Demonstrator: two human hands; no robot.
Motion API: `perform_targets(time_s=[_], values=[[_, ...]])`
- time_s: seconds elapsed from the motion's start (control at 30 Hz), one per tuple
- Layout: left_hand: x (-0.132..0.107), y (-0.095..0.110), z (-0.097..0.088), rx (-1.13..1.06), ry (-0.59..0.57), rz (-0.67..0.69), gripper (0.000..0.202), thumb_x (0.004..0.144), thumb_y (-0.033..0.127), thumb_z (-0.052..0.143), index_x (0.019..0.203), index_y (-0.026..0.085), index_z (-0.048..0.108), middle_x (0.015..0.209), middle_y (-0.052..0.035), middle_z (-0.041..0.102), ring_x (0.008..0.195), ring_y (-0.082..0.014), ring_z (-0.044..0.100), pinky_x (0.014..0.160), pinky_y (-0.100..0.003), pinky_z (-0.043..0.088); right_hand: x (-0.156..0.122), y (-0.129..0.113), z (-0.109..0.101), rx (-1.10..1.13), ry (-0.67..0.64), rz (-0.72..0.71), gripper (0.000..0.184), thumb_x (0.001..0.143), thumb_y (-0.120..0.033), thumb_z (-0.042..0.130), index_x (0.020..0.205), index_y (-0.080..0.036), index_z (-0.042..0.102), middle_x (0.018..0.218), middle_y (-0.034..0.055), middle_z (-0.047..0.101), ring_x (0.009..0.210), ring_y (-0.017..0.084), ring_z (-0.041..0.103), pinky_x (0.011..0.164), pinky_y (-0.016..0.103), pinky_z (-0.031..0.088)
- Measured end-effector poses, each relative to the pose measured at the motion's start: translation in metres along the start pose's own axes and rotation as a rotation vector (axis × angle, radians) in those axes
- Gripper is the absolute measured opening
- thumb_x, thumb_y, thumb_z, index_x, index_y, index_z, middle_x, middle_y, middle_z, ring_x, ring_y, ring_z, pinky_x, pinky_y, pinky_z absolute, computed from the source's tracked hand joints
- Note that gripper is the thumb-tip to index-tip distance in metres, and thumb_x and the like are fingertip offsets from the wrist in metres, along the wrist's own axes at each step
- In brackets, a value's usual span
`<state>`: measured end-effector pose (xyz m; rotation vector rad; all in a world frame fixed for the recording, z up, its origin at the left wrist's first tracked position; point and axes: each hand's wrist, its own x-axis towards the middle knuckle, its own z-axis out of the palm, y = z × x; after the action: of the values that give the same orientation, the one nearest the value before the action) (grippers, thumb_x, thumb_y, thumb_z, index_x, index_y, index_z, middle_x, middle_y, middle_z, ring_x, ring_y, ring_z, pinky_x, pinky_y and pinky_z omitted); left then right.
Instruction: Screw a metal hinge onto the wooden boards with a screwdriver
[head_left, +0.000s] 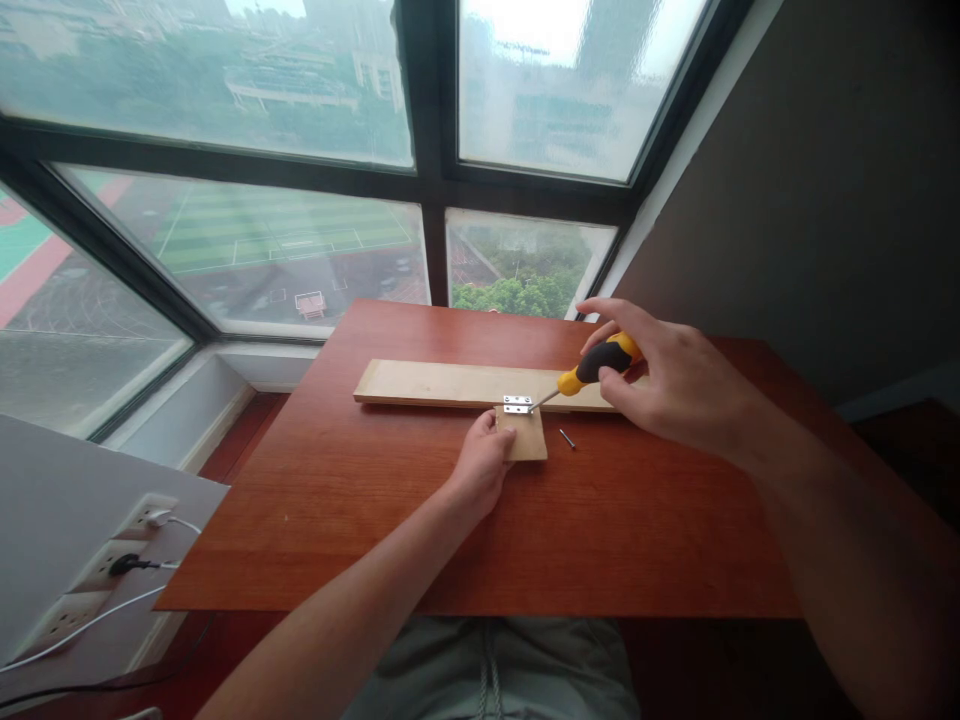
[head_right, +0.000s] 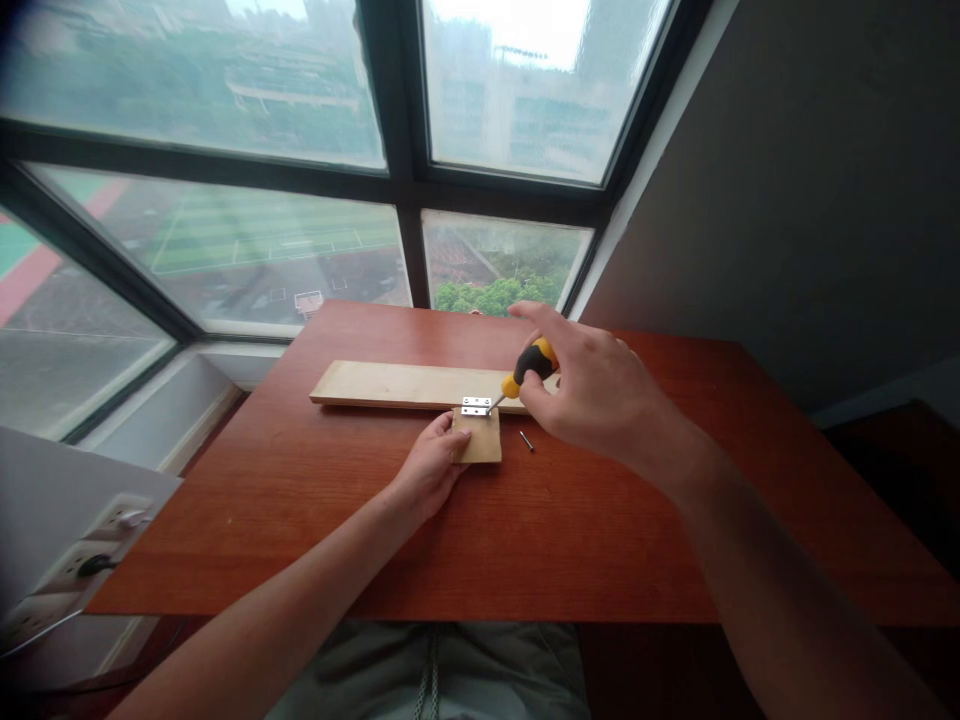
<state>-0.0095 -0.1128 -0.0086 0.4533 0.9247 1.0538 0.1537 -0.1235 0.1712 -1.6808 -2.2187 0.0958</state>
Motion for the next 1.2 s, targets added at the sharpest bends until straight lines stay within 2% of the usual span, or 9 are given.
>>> perform_targets(time_s=[0.17,0.33,0.43,0.63,0.8,0.87,0.97,1.1,1.2], values=[[-0.0005,0.0004,0.0001,-0.004,-0.003,0.000,0.034,0.069,0.007,0.063,0.102,0.016,0.061,0.094,-0.0067,0.069,0.074,-0.0142,0.064,0.069,-0.025,0.054,0.0011,-0.0008,0.0045,-0.133,0.081,0.026,0.040,0.090,-0.045,0.051,0.124,-0.027,0.060,0.094,0.0054,0.074,0.076,0.023,0.067,0.062,0.031,0.044],[-0.0008,0.0009,0.0003,0.005,0.000,-0.005,0.034,0.070,0.006,0.062,0.103,0.015,0.061,0.095,-0.0074,0.069,0.074,-0.0138,0.063,0.068,-0.024,0.054,0.0013,0.0011,0.0091,-0.426,0.153,0.110,0.049,0.091,-0.055,0.046,0.126,-0.024,0.059,0.074,0.0084,0.071,0.063,0.027,0.064,0.053,0.031,0.034],[-0.0008,0.0004,0.0000,0.009,0.003,-0.007,0.034,0.070,0.007,0.063,0.102,0.016,0.061,0.095,-0.0076,0.069,0.075,-0.0143,0.063,0.068,-0.024,0.054,0.0018,0.0023,0.0101,-0.467,0.152,0.120,0.051,0.090,-0.059,0.043,0.122,-0.023,0.061,0.069,0.0091,0.069,0.059,0.028,0.062,0.052,0.031,0.032],[-0.0016,0.0012,0.0002,0.010,-0.003,-0.006,0.033,0.070,0.007,0.063,0.102,0.015,0.060,0.095,-0.0077,0.069,0.075,-0.0140,0.063,0.068,-0.024,0.053,0.0021,0.0002,0.0060,-0.337,0.126,0.115,0.049,0.087,-0.051,0.052,0.128,-0.025,0.058,0.079,0.0075,0.071,0.067,0.027,0.065,0.056,0.033,0.039],[-0.0006,0.0004,0.0003,0.013,-0.003,-0.006,0.032,0.071,0.007,0.062,0.102,0.015,0.059,0.096,-0.0078,0.068,0.075,-0.0141,0.063,0.067,-0.024,0.054,-0.0003,0.0014,0.0026,-0.054,0.044,0.009,0.056,0.078,-0.025,0.058,0.134,-0.027,0.051,0.109,0.0042,0.070,0.086,0.022,0.067,0.067,0.032,0.047],[-0.0003,-0.0001,0.0000,0.004,-0.008,0.000,0.033,0.070,0.007,0.063,0.102,0.015,0.059,0.095,-0.0076,0.068,0.075,-0.0143,0.063,0.067,-0.024,0.054,-0.0011,0.0028,0.0043,-0.016,0.049,-0.044,0.057,0.077,-0.021,0.057,0.133,-0.026,0.051,0.115,0.0038,0.068,0.090,0.021,0.066,0.068,0.030,0.048],[-0.0004,-0.0001,-0.0002,-0.006,-0.009,-0.004,0.034,0.070,0.007,0.062,0.104,0.015,0.059,0.095,-0.0071,0.068,0.076,-0.0142,0.063,0.067,-0.024,0.054,-0.0008,0.0031,0.0081,-0.141,0.123,-0.025,0.047,0.085,-0.033,0.055,0.131,-0.026,0.053,0.113,0.0045,0.070,0.085,0.023,0.067,0.063,0.032,0.046],[-0.0010,0.0010,0.0008,0.005,-0.002,-0.008,0.033,0.072,0.006,0.060,0.103,0.015,0.058,0.095,-0.0075,0.068,0.076,-0.0142,0.063,0.068,-0.024,0.054,0.0022,0.0017,0.0104,-0.419,0.178,0.060,0.042,0.093,-0.053,0.044,0.119,-0.026,0.063,0.090,0.0061,0.073,0.070,0.028,0.067,0.053,0.033,0.036],[-0.0012,0.0016,0.0018,-0.002,0.002,-0.006,0.033,0.071,0.006,0.060,0.103,0.015,0.058,0.093,-0.0072,0.068,0.075,-0.0141,0.063,0.069,-0.024,0.054,0.0045,0.0017,0.0094,-0.449,0.181,0.072,0.041,0.093,-0.053,0.045,0.116,-0.025,0.065,0.083,0.0071,0.073,0.067,0.028,0.066,0.052,0.033,0.035]])
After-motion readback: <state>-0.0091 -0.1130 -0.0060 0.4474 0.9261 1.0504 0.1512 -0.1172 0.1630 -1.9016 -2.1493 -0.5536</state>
